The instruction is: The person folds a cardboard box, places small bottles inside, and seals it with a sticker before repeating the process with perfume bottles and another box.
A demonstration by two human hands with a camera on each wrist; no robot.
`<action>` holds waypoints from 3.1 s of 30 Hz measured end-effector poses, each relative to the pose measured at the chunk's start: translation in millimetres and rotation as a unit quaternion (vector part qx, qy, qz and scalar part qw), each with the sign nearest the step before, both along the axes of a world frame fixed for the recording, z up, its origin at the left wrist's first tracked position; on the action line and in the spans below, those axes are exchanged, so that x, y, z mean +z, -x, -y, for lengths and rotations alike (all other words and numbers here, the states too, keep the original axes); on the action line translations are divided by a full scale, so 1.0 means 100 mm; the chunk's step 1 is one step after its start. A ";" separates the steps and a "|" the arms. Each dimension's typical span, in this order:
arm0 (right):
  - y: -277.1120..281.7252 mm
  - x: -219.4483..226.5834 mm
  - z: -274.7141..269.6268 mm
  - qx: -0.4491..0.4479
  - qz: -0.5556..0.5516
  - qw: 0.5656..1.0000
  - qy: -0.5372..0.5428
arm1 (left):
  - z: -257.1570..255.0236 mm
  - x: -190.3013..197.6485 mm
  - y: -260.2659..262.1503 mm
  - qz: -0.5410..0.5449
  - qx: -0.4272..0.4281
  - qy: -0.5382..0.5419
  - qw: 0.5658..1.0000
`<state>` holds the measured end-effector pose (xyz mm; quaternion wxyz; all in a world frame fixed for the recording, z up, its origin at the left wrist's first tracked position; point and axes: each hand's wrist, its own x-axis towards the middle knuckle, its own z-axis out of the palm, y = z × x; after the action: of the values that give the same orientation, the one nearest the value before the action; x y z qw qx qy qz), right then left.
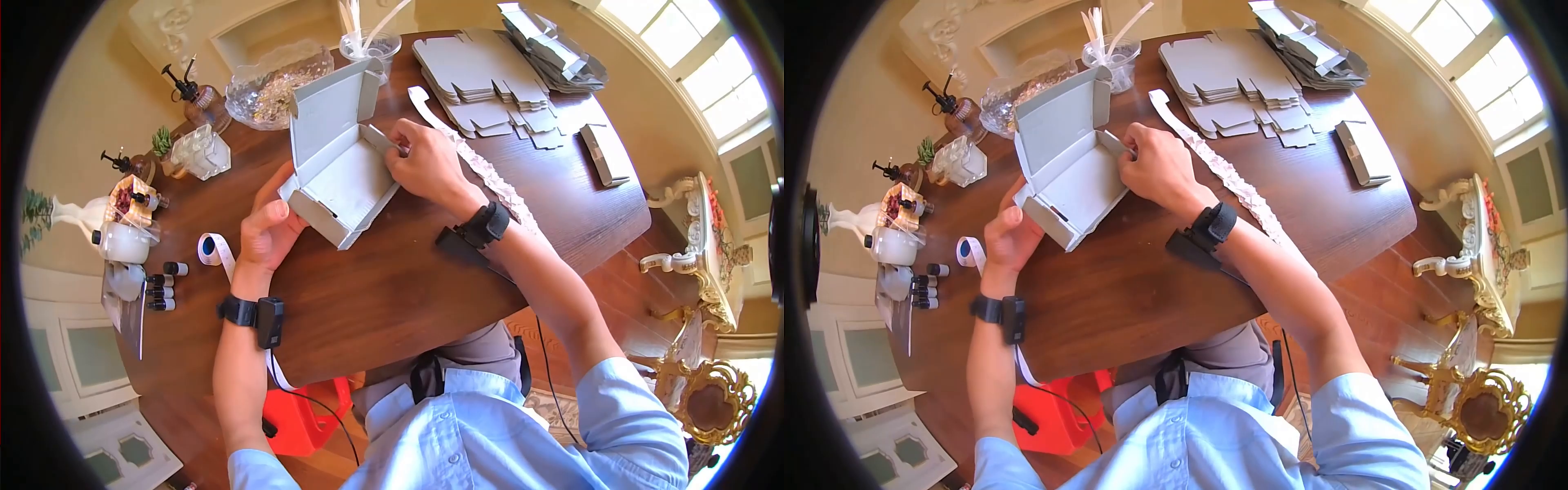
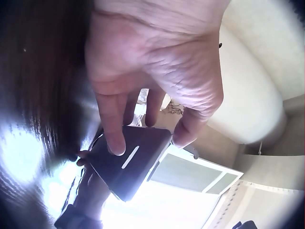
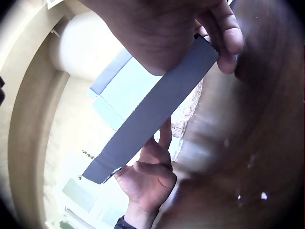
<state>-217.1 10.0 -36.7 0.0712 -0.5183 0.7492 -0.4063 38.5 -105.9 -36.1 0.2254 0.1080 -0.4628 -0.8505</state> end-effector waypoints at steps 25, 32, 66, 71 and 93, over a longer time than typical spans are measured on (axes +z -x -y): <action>-0.05 -0.16 -0.01 -0.013 0.033 0.995 0.092 | 0.14 -0.34 -0.09 -0.020 0.080 -0.003 0.997; -0.25 -0.06 -0.08 -0.041 0.086 0.994 0.054 | 0.31 -0.35 -0.23 0.045 0.067 -0.012 0.997; -0.16 -0.08 0.00 0.011 0.252 0.951 0.182 | -0.23 0.01 0.20 0.157 0.168 0.206 0.951; -0.20 -0.06 0.03 0.056 0.284 0.934 0.209 | -0.26 -0.02 0.24 0.144 0.215 0.245 0.934; -0.77 0.13 -0.43 0.222 -0.029 0.975 0.006 | -0.23 -0.16 0.28 0.188 0.231 0.300 0.906</action>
<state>-140.6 53.2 -23.4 0.1351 -0.6833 0.6148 -0.3699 10.8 -83.1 -52.3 0.3458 0.2974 -0.6918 -0.5598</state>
